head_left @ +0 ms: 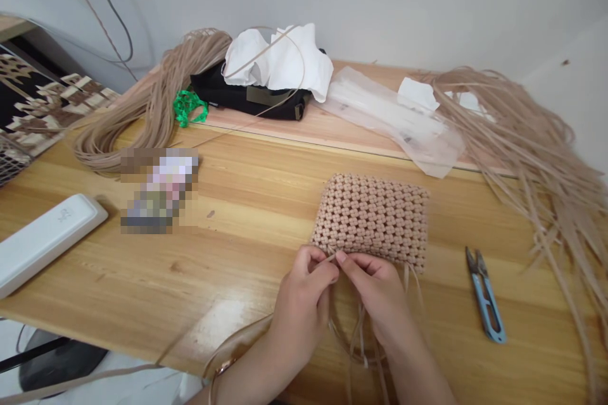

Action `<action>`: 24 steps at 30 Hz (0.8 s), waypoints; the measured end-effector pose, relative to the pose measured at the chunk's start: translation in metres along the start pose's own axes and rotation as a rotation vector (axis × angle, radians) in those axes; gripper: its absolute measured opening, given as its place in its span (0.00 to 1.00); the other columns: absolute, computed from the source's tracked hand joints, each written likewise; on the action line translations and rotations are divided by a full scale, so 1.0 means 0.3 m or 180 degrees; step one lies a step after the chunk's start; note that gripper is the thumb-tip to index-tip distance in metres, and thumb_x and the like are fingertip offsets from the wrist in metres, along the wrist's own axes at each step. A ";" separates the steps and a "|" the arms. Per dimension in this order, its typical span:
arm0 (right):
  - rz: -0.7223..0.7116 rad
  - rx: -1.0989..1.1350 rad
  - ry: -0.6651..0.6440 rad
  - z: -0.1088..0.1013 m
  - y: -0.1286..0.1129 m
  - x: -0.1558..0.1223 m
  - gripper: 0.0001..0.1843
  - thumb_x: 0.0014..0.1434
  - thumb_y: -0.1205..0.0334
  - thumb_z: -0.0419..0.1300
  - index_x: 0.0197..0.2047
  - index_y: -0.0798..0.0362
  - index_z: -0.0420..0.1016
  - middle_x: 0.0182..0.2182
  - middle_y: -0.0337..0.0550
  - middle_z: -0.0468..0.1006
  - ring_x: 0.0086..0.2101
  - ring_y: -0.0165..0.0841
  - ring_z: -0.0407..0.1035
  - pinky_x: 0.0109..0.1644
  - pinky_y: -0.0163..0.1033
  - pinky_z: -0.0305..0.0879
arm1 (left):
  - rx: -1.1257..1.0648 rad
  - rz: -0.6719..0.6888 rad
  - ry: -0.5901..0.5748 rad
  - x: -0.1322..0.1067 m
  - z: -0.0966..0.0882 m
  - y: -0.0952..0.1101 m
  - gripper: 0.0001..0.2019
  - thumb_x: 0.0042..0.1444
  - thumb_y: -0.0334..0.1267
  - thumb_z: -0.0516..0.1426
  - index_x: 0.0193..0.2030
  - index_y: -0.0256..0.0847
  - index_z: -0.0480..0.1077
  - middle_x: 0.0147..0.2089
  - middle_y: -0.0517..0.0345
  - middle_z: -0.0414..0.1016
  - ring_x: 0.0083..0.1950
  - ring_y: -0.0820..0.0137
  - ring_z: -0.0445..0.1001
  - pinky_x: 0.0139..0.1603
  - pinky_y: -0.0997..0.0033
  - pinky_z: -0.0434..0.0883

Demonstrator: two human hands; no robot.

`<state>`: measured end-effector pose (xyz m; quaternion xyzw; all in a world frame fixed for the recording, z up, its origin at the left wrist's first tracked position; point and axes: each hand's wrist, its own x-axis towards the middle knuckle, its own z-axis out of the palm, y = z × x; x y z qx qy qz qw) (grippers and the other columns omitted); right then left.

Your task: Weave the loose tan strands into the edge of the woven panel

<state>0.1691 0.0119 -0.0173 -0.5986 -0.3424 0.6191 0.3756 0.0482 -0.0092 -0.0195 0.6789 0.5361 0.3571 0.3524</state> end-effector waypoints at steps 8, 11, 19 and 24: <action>0.0182 0.0032 -0.0357 -0.011 -0.029 0.003 0.10 0.42 0.59 0.66 0.29 0.55 0.80 0.22 0.40 0.76 0.28 0.32 0.67 0.31 0.34 0.62 | -0.0061 0.0039 -0.0198 0.001 -0.003 -0.006 0.14 0.52 0.21 0.45 0.28 0.39 0.69 0.36 0.55 0.58 0.37 0.71 0.63 0.35 0.73 0.64; 0.0154 -0.0171 -0.0377 -0.012 -0.032 0.005 0.09 0.43 0.61 0.65 0.29 0.56 0.79 0.21 0.38 0.74 0.26 0.31 0.65 0.29 0.33 0.59 | -0.0123 0.0005 -0.0202 0.003 -0.002 -0.009 0.15 0.52 0.20 0.45 0.26 0.38 0.68 0.36 0.55 0.58 0.38 0.70 0.63 0.37 0.73 0.64; -0.0223 -0.0940 -0.0388 -0.007 -0.045 -0.001 0.09 0.50 0.62 0.57 0.28 0.57 0.77 0.22 0.38 0.73 0.25 0.30 0.63 0.28 0.33 0.58 | -0.0248 -0.0274 -0.0238 0.017 -0.026 -0.015 0.12 0.49 0.20 0.46 0.28 0.38 0.67 0.33 0.56 0.65 0.36 0.71 0.66 0.36 0.74 0.63; -0.0390 -0.1251 -0.0357 -0.007 -0.043 -0.004 0.11 0.52 0.61 0.55 0.23 0.55 0.72 0.21 0.37 0.70 0.25 0.31 0.62 0.29 0.34 0.57 | -0.0435 -0.0659 -0.0359 0.026 -0.038 -0.020 0.11 0.46 0.22 0.49 0.26 0.39 0.68 0.29 0.58 0.70 0.32 0.71 0.69 0.34 0.73 0.64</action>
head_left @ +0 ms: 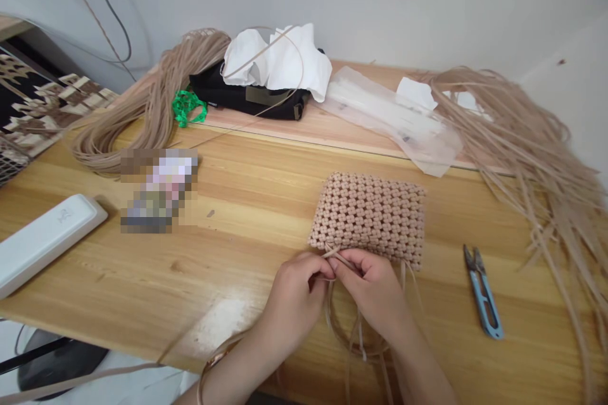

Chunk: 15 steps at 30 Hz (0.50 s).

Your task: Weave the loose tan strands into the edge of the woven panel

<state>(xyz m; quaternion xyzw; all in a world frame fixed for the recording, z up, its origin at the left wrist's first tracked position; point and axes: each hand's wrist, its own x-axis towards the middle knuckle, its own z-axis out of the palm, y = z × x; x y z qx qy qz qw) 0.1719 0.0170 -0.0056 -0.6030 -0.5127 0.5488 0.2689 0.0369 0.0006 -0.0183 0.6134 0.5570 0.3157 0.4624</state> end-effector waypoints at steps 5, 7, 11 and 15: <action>-0.0066 -0.0160 0.0026 0.005 0.002 -0.001 0.11 0.53 0.60 0.53 0.23 0.54 0.70 0.21 0.37 0.69 0.25 0.31 0.61 0.28 0.34 0.56 | -0.1128 -0.0659 -0.0267 0.018 -0.021 0.012 0.11 0.39 0.23 0.50 0.26 0.38 0.70 0.29 0.58 0.72 0.33 0.70 0.70 0.35 0.73 0.65; -0.0073 -0.0194 0.0046 0.006 0.003 -0.002 0.11 0.53 0.60 0.53 0.23 0.54 0.70 0.20 0.37 0.68 0.24 0.30 0.60 0.27 0.33 0.55 | -0.1586 -0.0891 -0.0310 0.030 -0.030 0.016 0.09 0.39 0.24 0.50 0.24 0.37 0.69 0.26 0.59 0.71 0.32 0.71 0.69 0.35 0.74 0.65; -0.0060 -0.0231 0.0083 0.005 0.003 -0.003 0.12 0.53 0.60 0.53 0.23 0.54 0.70 0.19 0.36 0.66 0.23 0.30 0.59 0.26 0.33 0.54 | -0.2118 -0.1195 -0.0362 0.048 -0.032 0.019 0.04 0.41 0.28 0.53 0.20 0.37 0.67 0.21 0.62 0.66 0.27 0.75 0.65 0.32 0.76 0.63; -0.0039 -0.0136 0.0038 0.004 0.001 -0.001 0.11 0.53 0.60 0.53 0.24 0.55 0.72 0.20 0.37 0.68 0.24 0.30 0.60 0.27 0.33 0.55 | -0.2426 -0.1348 -0.0473 0.052 -0.030 0.022 0.02 0.41 0.30 0.56 0.21 0.36 0.66 0.22 0.63 0.66 0.27 0.76 0.65 0.32 0.77 0.63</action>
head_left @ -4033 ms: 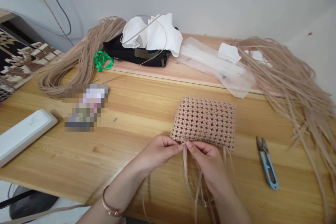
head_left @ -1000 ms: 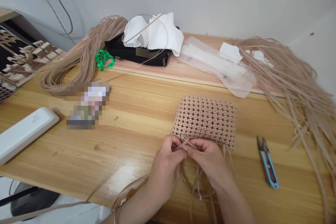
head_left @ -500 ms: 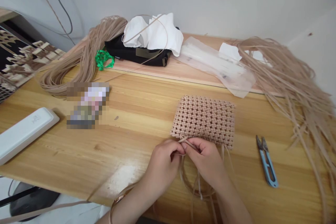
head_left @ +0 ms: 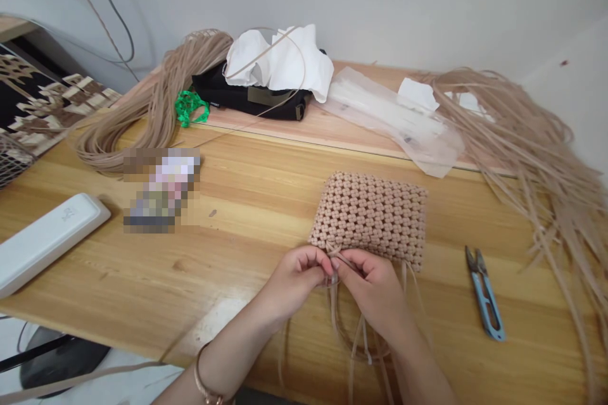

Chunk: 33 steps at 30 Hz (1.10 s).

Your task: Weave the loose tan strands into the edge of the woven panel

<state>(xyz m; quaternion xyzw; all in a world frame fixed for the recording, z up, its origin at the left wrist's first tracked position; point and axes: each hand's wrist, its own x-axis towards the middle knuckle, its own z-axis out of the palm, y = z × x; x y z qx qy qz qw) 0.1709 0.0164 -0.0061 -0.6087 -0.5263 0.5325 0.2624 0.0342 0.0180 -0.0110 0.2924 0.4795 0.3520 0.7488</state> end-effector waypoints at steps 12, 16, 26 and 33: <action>-0.0092 0.0315 -0.0339 -0.017 0.000 0.004 0.09 0.53 0.62 0.55 0.25 0.54 0.72 0.19 0.36 0.69 0.23 0.30 0.62 0.26 0.32 0.59 | -0.0294 -0.0009 -0.0151 0.004 -0.001 -0.016 0.10 0.38 0.32 0.63 0.23 0.36 0.64 0.23 0.62 0.70 0.28 0.74 0.70 0.33 0.73 0.65; -0.0331 -0.0213 -0.0384 -0.029 0.007 0.003 0.07 0.51 0.66 0.53 0.23 0.54 0.69 0.16 0.31 0.57 0.20 0.26 0.52 0.22 0.31 0.48 | -0.0165 0.0021 -0.0012 0.006 -0.002 -0.022 0.08 0.36 0.27 0.61 0.22 0.36 0.65 0.23 0.62 0.70 0.27 0.76 0.68 0.32 0.76 0.64; -0.0687 -0.1363 0.0037 -0.009 0.004 -0.003 0.08 0.42 0.73 0.52 0.17 0.52 0.59 0.14 0.30 0.53 0.17 0.25 0.50 0.20 0.31 0.43 | 0.0401 0.0244 0.0289 0.012 0.003 -0.025 0.05 0.38 0.23 0.55 0.22 0.36 0.65 0.24 0.61 0.70 0.29 0.73 0.70 0.32 0.75 0.64; -0.0490 -0.1608 -0.0140 -0.019 -0.008 0.001 0.05 0.43 0.70 0.54 0.20 0.52 0.62 0.14 0.31 0.57 0.18 0.26 0.52 0.21 0.31 0.45 | -0.0047 0.0110 0.0137 0.001 0.004 -0.014 0.05 0.40 0.28 0.60 0.25 0.34 0.67 0.24 0.60 0.71 0.27 0.75 0.69 0.31 0.75 0.65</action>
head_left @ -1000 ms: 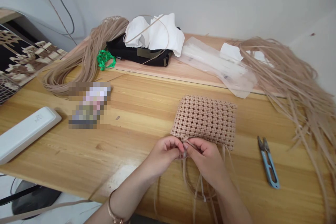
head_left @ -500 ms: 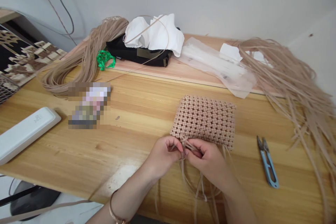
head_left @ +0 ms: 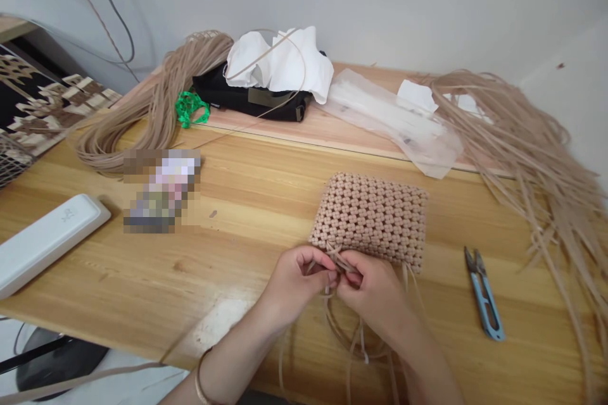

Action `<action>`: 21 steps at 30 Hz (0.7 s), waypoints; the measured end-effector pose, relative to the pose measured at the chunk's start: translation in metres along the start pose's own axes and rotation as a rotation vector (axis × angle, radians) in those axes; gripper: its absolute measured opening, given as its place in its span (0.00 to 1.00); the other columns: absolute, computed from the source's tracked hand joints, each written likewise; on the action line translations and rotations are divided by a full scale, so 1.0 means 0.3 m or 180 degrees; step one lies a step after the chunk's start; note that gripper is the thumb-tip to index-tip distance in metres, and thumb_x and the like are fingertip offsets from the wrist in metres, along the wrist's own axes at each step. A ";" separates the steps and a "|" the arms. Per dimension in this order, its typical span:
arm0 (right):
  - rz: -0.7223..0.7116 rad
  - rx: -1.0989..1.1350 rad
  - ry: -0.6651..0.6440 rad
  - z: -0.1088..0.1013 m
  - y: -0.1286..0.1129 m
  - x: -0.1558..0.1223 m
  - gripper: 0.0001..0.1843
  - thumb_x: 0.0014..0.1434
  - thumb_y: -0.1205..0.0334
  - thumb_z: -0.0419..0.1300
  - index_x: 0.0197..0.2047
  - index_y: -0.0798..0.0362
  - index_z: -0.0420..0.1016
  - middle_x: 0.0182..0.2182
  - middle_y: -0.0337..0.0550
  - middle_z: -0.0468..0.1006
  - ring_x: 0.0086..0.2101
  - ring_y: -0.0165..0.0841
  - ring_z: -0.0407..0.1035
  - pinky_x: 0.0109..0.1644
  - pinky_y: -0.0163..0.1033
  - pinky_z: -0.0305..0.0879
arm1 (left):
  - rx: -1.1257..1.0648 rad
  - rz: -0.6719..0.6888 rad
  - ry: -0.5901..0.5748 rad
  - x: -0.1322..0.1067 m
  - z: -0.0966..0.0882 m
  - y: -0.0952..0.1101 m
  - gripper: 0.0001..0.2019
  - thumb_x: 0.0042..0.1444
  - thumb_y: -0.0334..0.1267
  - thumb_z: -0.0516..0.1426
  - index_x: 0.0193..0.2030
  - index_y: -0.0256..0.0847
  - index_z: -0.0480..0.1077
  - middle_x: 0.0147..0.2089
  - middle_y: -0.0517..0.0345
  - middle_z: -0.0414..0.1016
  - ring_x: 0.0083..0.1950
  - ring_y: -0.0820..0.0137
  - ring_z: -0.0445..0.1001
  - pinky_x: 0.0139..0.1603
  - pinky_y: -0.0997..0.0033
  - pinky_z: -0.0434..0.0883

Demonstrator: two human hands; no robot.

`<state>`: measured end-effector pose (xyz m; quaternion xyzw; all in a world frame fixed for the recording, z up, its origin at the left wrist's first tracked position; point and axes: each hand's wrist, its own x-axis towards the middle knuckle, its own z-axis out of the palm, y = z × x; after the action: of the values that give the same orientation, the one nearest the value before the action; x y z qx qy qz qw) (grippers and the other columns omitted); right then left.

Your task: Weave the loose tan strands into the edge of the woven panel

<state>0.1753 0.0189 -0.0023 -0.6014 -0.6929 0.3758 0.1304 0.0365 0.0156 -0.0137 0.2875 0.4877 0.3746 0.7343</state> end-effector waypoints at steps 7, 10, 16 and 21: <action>-0.0129 -0.0298 -0.0249 -0.016 0.007 -0.003 0.09 0.41 0.76 0.50 0.20 0.52 0.57 0.15 0.30 0.55 0.19 0.25 0.52 0.22 0.30 0.43 | -0.0094 0.0039 0.0132 0.000 -0.004 -0.004 0.05 0.40 0.30 0.61 0.25 0.32 0.69 0.24 0.60 0.72 0.23 0.78 0.68 0.27 0.78 0.65; -0.0024 -0.0182 -0.0274 -0.016 0.008 -0.004 0.09 0.42 0.75 0.50 0.19 0.52 0.56 0.15 0.30 0.55 0.19 0.25 0.52 0.22 0.31 0.44 | -0.0093 0.0026 0.0171 -0.001 0.000 -0.002 0.05 0.40 0.30 0.61 0.24 0.32 0.69 0.23 0.60 0.72 0.22 0.78 0.68 0.26 0.78 0.65; 0.0129 0.0779 -0.0435 -0.009 0.006 -0.006 0.08 0.52 0.68 0.50 0.24 0.53 0.66 0.19 0.33 0.64 0.22 0.27 0.57 0.24 0.32 0.50 | 0.0034 0.0051 0.0378 -0.004 0.016 0.004 0.03 0.39 0.28 0.60 0.24 0.32 0.69 0.19 0.62 0.70 0.21 0.78 0.68 0.25 0.79 0.65; 0.0161 0.0990 -0.0360 0.002 0.016 0.007 0.18 0.58 0.55 0.50 0.22 0.55 0.68 0.19 0.37 0.68 0.23 0.29 0.60 0.25 0.33 0.52 | 0.0290 0.0166 0.0607 -0.002 0.034 0.000 0.03 0.40 0.26 0.58 0.23 0.33 0.66 0.18 0.62 0.71 0.21 0.78 0.68 0.24 0.80 0.65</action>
<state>0.1779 0.0206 -0.0067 -0.5691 -0.6173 0.5149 0.1732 0.0458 0.0146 -0.0099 0.2962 0.5643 0.3967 0.6607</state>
